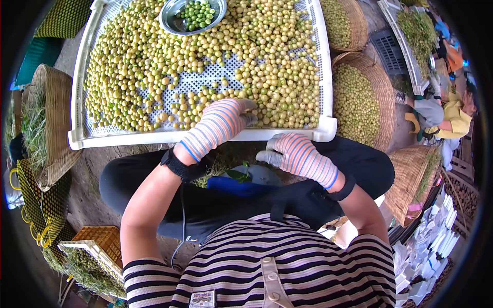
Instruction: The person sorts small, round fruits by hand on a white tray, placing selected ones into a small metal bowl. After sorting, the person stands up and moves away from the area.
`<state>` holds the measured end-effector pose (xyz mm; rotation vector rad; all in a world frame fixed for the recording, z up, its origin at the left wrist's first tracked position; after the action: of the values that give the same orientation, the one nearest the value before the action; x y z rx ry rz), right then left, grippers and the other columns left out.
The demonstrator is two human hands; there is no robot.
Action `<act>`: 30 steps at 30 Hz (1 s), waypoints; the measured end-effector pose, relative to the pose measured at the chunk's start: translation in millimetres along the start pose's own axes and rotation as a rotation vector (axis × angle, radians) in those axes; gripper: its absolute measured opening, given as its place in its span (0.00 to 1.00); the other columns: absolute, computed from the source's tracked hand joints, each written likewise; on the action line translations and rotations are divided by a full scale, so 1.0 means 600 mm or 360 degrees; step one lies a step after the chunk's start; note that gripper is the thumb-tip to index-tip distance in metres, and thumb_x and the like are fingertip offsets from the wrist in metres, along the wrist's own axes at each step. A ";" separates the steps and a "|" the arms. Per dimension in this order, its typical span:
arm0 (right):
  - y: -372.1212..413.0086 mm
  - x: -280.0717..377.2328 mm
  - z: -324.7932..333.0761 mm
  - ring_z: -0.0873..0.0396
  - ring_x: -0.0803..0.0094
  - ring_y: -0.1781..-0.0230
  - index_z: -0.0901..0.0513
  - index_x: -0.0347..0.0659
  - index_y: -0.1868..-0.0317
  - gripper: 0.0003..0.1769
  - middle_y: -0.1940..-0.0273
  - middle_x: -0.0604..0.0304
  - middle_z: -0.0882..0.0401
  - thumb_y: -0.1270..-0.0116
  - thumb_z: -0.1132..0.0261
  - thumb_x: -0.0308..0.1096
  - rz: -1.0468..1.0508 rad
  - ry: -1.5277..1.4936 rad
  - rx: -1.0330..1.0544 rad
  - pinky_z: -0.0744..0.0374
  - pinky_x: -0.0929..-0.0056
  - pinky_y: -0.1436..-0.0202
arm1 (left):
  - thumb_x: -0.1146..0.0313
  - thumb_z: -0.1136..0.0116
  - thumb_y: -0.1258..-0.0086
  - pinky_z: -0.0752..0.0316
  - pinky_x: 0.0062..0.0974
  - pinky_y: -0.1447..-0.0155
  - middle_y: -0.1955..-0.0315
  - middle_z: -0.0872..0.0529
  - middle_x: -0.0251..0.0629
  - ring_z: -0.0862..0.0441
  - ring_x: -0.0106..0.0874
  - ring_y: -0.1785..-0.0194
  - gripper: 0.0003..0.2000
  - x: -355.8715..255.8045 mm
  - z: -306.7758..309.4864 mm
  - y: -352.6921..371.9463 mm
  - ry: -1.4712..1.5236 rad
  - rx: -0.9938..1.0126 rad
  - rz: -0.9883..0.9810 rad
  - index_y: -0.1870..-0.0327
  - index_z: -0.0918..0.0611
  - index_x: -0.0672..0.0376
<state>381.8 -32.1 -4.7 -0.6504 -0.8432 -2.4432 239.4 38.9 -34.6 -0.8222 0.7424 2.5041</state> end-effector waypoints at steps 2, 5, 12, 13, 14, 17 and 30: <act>-0.008 -0.022 0.033 0.23 0.52 0.68 0.20 0.40 0.64 0.11 0.67 0.53 0.22 0.38 0.39 0.39 0.0063 0.0182 -0.0273 0.23 0.59 0.64 | 0.57 0.47 0.34 0.25 0.38 0.55 0.65 0.16 0.48 0.18 0.44 0.59 0.17 0.009 0.011 -0.007 0.0061 -0.0122 0.0004 0.46 0.22 0.51; -0.064 -0.077 0.109 0.22 0.54 0.64 0.19 0.42 0.63 0.10 0.63 0.53 0.22 0.39 0.39 0.38 0.0129 0.0312 -0.1044 0.23 0.60 0.61 | 0.58 0.47 0.34 0.25 0.40 0.55 0.66 0.16 0.48 0.18 0.45 0.60 0.20 0.017 0.038 -0.034 -0.0081 -0.0230 0.0156 0.42 0.26 0.51; -0.240 -0.105 0.156 0.19 0.55 0.64 0.16 0.46 0.65 0.17 0.65 0.52 0.18 0.44 0.37 0.51 -0.0478 0.0526 -0.0653 0.21 0.59 0.58 | 0.63 0.48 0.36 0.24 0.41 0.56 0.66 0.16 0.47 0.18 0.46 0.59 0.18 0.015 0.017 -0.061 -0.0359 0.0063 0.0224 0.44 0.26 0.52; -0.250 -0.110 0.149 0.19 0.55 0.64 0.15 0.46 0.64 0.15 0.66 0.52 0.17 0.43 0.37 0.48 -0.0501 0.0461 -0.0657 0.21 0.59 0.57 | 0.62 0.48 0.36 0.24 0.41 0.56 0.66 0.16 0.47 0.18 0.46 0.59 0.19 0.017 0.015 -0.053 -0.0266 0.0065 0.0145 0.43 0.27 0.51; -0.252 -0.106 0.150 0.18 0.56 0.65 0.15 0.47 0.66 0.13 0.68 0.53 0.17 0.45 0.37 0.44 -0.0531 0.0398 -0.0640 0.21 0.60 0.58 | 0.62 0.48 0.36 0.24 0.41 0.56 0.66 0.16 0.47 0.18 0.46 0.59 0.19 0.029 0.017 -0.054 -0.0271 0.0061 0.0151 0.43 0.27 0.51; -0.251 -0.113 0.140 0.18 0.56 0.67 0.15 0.47 0.68 0.12 0.70 0.53 0.17 0.46 0.37 0.44 -0.0489 0.0066 -0.0508 0.21 0.61 0.61 | 0.64 0.44 0.35 0.24 0.38 0.59 0.65 0.16 0.50 0.18 0.47 0.63 0.22 0.031 0.061 -0.042 -0.0156 -0.0373 0.0338 0.39 0.29 0.52; -0.250 -0.139 0.187 0.19 0.59 0.70 0.16 0.45 0.67 0.09 0.68 0.51 0.18 0.42 0.39 0.38 0.0000 0.0138 -0.1006 0.22 0.66 0.63 | 0.60 0.45 0.36 0.24 0.40 0.58 0.70 0.16 0.45 0.18 0.44 0.64 0.23 0.008 0.071 -0.095 -0.0364 -0.0392 0.0164 0.39 0.31 0.50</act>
<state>392.8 169.7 -39.2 -0.7428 -0.0142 -2.7134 247.4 109.4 -28.7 -0.5719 0.4151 2.7604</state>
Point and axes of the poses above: each hand's wrist, its own y-axis away from the middle knuckle, its own z-axis out of the back of the hand, x = y × z, the point moved 5 cm from there along -y, towards the middle knuckle
